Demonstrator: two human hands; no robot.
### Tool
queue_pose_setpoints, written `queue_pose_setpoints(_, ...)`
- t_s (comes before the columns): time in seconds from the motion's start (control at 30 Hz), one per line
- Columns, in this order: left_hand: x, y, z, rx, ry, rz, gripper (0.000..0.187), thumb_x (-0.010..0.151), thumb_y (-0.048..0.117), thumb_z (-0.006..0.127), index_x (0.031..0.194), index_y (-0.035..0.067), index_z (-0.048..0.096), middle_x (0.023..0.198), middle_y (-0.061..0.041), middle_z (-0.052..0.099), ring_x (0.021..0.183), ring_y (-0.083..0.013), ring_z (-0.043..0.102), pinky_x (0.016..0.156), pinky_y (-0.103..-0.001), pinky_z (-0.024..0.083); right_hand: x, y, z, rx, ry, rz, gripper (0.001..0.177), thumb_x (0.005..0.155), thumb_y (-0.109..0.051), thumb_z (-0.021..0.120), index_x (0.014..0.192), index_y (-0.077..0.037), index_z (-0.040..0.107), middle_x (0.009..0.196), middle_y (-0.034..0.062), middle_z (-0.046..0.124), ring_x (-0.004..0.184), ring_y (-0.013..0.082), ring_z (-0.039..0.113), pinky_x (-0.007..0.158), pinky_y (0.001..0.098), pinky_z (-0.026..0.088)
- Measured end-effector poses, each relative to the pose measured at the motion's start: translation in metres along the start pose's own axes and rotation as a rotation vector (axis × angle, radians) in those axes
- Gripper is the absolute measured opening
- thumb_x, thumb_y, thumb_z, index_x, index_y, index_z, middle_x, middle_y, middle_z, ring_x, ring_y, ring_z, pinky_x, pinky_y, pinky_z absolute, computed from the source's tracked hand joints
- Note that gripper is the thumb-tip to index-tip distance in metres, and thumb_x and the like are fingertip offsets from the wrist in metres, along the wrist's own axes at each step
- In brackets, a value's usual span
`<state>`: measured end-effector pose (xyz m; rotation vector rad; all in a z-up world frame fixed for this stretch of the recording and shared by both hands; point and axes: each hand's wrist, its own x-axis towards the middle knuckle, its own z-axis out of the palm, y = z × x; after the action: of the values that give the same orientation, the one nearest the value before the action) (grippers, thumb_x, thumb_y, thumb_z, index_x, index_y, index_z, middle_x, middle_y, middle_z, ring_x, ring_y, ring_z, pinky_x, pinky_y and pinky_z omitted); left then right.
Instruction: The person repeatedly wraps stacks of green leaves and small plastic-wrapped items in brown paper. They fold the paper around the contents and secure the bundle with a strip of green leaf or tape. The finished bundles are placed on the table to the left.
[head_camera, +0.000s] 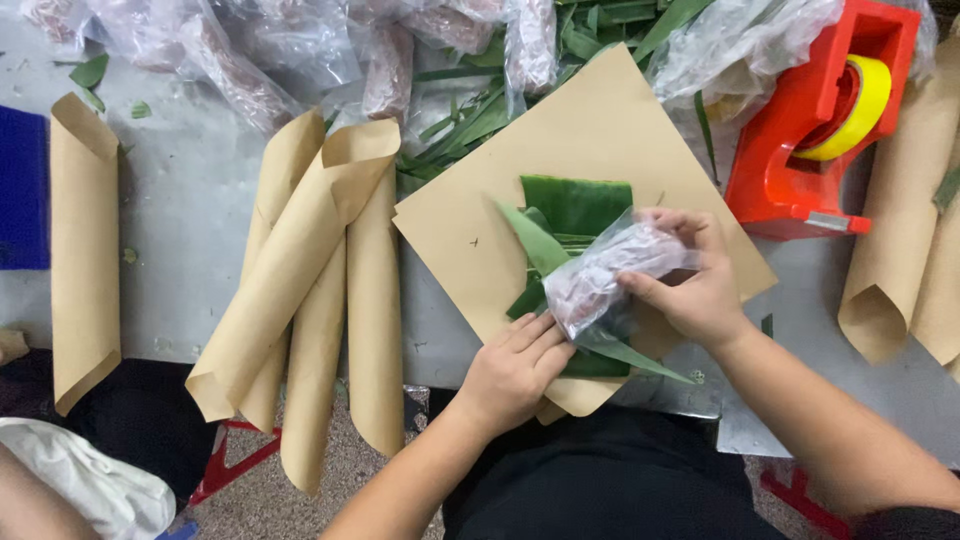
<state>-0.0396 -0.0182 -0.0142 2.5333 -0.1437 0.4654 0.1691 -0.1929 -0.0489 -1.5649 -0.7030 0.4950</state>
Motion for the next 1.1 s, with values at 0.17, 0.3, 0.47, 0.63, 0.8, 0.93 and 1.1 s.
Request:
queue_pose_setpoints(0.17, -0.008, 0.001, 0.006, 0.003, -0.017, -0.024, 0.022, 0.088, 0.013, 0.063, 0.108, 0.006, 0.068, 0.122, -0.012, 0.072, 0.116, -0.0310, 0.068, 0.109, -0.045, 0.052, -0.009, -0.023, 0.014, -0.177, -0.013, -0.224, 0.064, 0.081, -0.013, 0.088, 0.132, -0.007, 0.049, 0.132, 0.0133, 0.052, 0.122, 0.0210, 0.058, 0.105, 0.0328, 0.052)
queue_pose_setpoints(0.3, -0.015, -0.002, 0.011, -0.034, -0.062, -0.063, 0.026, 0.089, 0.013, 0.064, 0.113, 0.006, 0.070, 0.121, -0.010, 0.072, 0.105, -0.0292, 0.069, 0.093, -0.042, 0.055, -0.012, -0.029, 0.023, -0.404, -0.096, -0.182, 0.046, 0.078, -0.018, 0.088, 0.118, -0.008, 0.069, 0.120, 0.0117, 0.059, 0.110, 0.0217, 0.063, 0.094, 0.0326, 0.055)
queue_pose_setpoints(0.47, -0.013, -0.003, 0.002, 0.109, 0.016, 0.094, 0.026, 0.091, 0.016, 0.069, 0.116, 0.009, 0.072, 0.118, -0.007, 0.069, 0.097, -0.0245, 0.069, 0.081, -0.037, 0.055, -0.014, -0.031, 0.027, -0.521, -0.115, -0.201, 0.037, 0.078, -0.023, 0.089, 0.110, -0.011, 0.075, 0.117, 0.0087, 0.063, 0.106, 0.0238, 0.063, 0.091, 0.0353, 0.054)
queue_pose_setpoints(0.63, 0.021, -0.015, -0.009, 0.021, 0.166, 0.106, 0.022, 0.083, 0.020, 0.071, 0.104, 0.014, 0.068, 0.116, -0.006, 0.069, 0.107, -0.0289, 0.070, 0.095, -0.044, 0.057, 0.002, -0.035, 0.002, -0.748, -0.255, -0.273, 0.034, 0.084, -0.031, 0.082, 0.113, -0.014, 0.078, 0.124, 0.0069, 0.066, 0.115, 0.0315, 0.063, 0.103, 0.0432, 0.049)
queue_pose_setpoints(0.8, 0.076, -0.050, -0.005, -0.161, -0.062, -0.107, 0.020, 0.088, 0.022, 0.073, 0.107, 0.021, 0.079, 0.085, -0.006, 0.071, 0.083, -0.0297, 0.067, 0.073, -0.044, 0.053, 0.037, -0.042, -0.025, -0.586, -0.557, -0.199, 0.050, 0.083, -0.031, 0.077, 0.125, -0.004, 0.070, 0.137, 0.0198, 0.062, 0.121, 0.0394, 0.057, 0.101, 0.0458, 0.044)
queue_pose_setpoints(0.93, 0.122, -0.073, 0.006, -0.111, -0.286, -0.236, 0.022, 0.095, 0.041, 0.070, 0.096, 0.020, 0.078, 0.085, -0.009, 0.073, 0.084, -0.0339, 0.069, 0.072, -0.047, 0.053, 0.051, -0.069, -0.014, -0.692, -0.490, 0.023, 0.055, 0.080, -0.042, 0.084, 0.120, -0.008, 0.069, 0.129, 0.0132, 0.065, 0.115, 0.0314, 0.064, 0.094, 0.0397, 0.052)
queue_pose_setpoints(1.1, 0.155, -0.083, 0.012, -0.175, -0.500, -0.300, 0.021, 0.091, 0.036, 0.066, 0.101, 0.020, 0.076, 0.094, -0.009, 0.075, 0.089, -0.0323, 0.070, 0.077, -0.046, 0.054, 0.030, -0.091, 0.023, -1.476, -0.278, -0.525, 0.065, 0.079, -0.028, 0.082, 0.132, 0.005, 0.064, 0.113, 0.0129, 0.066, 0.104, 0.0266, 0.064, 0.092, 0.0378, 0.051)
